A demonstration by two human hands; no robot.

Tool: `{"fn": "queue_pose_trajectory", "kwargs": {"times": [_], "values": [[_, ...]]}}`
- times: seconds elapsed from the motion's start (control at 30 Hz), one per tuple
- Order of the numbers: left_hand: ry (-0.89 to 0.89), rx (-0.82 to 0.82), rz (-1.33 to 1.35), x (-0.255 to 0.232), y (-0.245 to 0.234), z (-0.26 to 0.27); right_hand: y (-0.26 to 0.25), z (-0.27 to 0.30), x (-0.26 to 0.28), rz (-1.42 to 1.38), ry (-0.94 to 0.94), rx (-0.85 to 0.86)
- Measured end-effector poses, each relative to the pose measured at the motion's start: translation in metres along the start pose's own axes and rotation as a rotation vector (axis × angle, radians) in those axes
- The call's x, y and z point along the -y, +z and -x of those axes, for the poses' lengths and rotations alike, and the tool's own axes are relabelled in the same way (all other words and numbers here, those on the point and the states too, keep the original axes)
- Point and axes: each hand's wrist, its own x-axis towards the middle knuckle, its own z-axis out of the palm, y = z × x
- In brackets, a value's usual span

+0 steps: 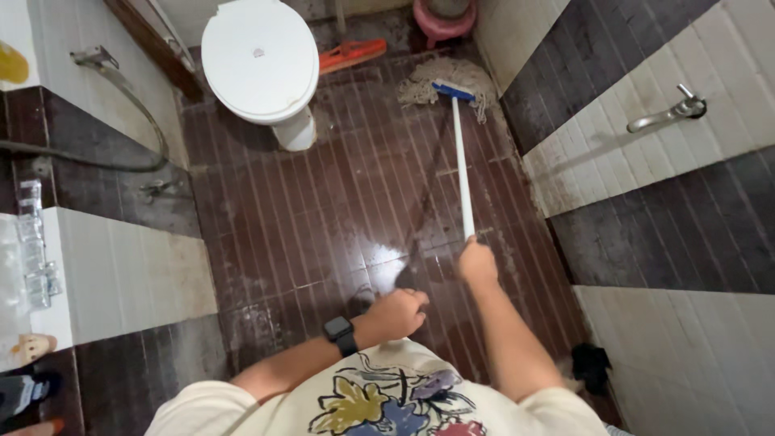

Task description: The person mops the floor in a bathroom, moving the mop head back and forth across the tiles around the toilet and walls.

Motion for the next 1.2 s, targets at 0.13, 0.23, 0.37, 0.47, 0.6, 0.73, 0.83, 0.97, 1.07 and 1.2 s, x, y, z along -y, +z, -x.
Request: {"fn": "queue_pose_trajectory", "kwargs": {"times": [0.13,0.23,0.37,0.47,0.6,0.73,0.83,0.97,1.07,1.2], "values": [[-0.071,0.026,-0.024,-0.001,-0.018,0.016,-0.005,-0.023,-0.003,-0.076,0.071,0.005],[-0.037,0.03,-0.036,0.001,-0.02,0.02,0.003,-0.017,-0.015,-0.13,0.118,-0.005],[0.002,0.061,-0.036,-0.006,-0.014,0.022,0.027,0.016,-0.049,-0.102,0.112,0.004],[0.046,0.102,-0.051,-0.012,-0.008,0.02,0.059,0.068,-0.07,0.033,0.016,0.008],[0.135,0.137,-0.071,-0.018,0.011,0.006,0.082,0.145,-0.094,-0.038,0.045,-0.015],[0.183,0.218,-0.109,-0.023,0.035,-0.011,0.095,0.183,-0.112,-0.106,-0.012,-0.066],[0.245,0.245,-0.115,-0.017,0.043,-0.017,0.106,0.189,-0.117,-0.113,-0.004,-0.127],[0.232,0.261,-0.087,-0.006,0.045,-0.019,0.108,0.182,-0.125,-0.15,0.005,-0.137],[0.13,0.238,-0.094,0.004,0.041,-0.016,0.088,0.169,-0.126,-0.106,0.056,-0.11],[0.13,0.187,-0.103,0.01,0.022,-0.006,0.035,0.11,-0.104,-0.085,0.071,-0.108]]}}
